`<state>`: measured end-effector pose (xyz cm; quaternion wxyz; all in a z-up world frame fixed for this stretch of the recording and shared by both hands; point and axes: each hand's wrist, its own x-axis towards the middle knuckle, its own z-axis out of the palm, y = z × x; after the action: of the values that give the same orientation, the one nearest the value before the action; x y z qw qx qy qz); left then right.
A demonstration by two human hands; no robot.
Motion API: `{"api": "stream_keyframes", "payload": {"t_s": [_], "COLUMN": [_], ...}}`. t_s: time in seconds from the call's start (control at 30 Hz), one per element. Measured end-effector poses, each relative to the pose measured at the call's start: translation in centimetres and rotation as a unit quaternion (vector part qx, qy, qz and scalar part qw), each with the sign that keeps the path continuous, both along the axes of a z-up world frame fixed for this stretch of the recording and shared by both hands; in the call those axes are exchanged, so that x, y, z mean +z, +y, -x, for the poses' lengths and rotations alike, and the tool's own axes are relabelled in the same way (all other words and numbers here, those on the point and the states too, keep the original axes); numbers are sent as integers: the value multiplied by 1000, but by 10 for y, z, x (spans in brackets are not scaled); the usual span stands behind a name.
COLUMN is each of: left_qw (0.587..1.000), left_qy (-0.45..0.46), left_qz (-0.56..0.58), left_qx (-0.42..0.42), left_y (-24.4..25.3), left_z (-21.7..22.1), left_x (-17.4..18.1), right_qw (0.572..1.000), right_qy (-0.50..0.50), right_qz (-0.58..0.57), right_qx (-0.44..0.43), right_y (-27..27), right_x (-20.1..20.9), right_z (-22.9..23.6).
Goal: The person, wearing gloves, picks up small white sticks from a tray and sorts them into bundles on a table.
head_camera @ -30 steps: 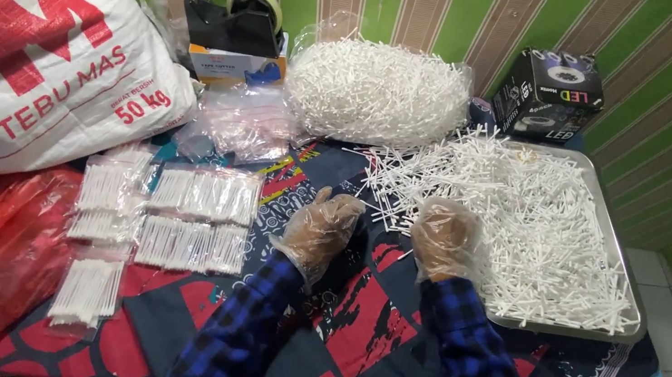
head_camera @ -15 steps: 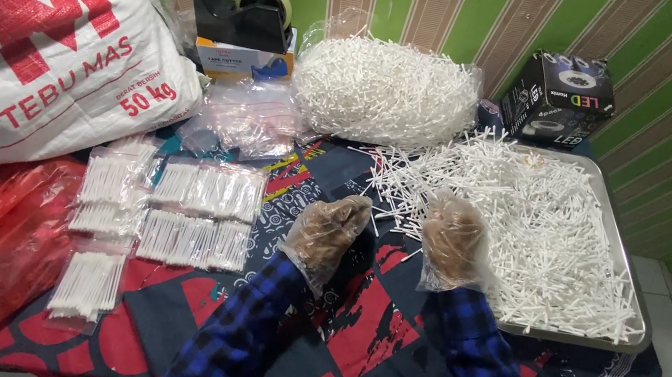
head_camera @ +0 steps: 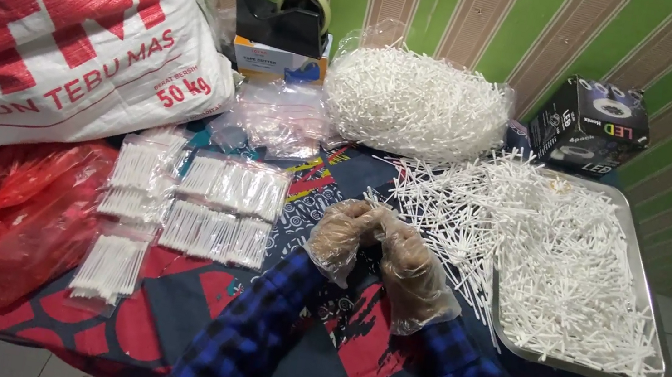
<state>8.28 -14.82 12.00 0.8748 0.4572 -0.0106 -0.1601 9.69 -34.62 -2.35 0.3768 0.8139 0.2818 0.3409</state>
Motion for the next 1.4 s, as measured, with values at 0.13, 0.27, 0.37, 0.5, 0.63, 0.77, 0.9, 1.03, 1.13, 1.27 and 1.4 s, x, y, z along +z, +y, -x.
{"api": "stream_keyframes", "payload": {"t_s": [0.13, 0.27, 0.37, 0.5, 0.63, 0.77, 0.9, 1.03, 1.13, 1.27, 1.4], "left_qw": [971, 989, 993, 993, 993, 996, 999, 996, 987, 971, 972], "left_qy": [-22, 18, 10, -16, -27, 10, 26, 1, -18, -30, -17], "left_qz": [-210, -80, -75, -89, -105, -75, -45, -89, -156, -226, -220], "left_qx": [114, 121, 94, 76, 50, 45, 8, -8, -37, -75, -80], "left_y": [-3, -11, -7, -5, -2, 0, 3, 5, 3, 0, 0], "left_z": [-9, -4, 4, 23, 13, 8, 2, 4, 7, 13, 19], "left_x": [-12, -12, 11, 45, 27, 19, 1, 1, 1, 6, 13], "right_qw": [956, 827, 809, 772, 701, 670, 692, 877, 815, 504, 464], "right_qy": [28, 53, 76, 109, 188, 205, 182, -130, -37, 326, 390], "right_qz": [-270, -519, -563, -624, -686, -705, -696, -463, -578, -795, -789], "right_qx": [112, 210, 149, 60, -58, -112, -56, -5, 37, -84, -102], "right_y": [32, 79, 56, 58, 78, 57, 24, 7, 23, 55, 56], "right_x": [44, 158, 138, 135, 169, 140, 114, 79, 125, 217, 217], "right_z": [14, 46, 42, 45, 61, 43, 42, 15, 30, 66, 71]}}
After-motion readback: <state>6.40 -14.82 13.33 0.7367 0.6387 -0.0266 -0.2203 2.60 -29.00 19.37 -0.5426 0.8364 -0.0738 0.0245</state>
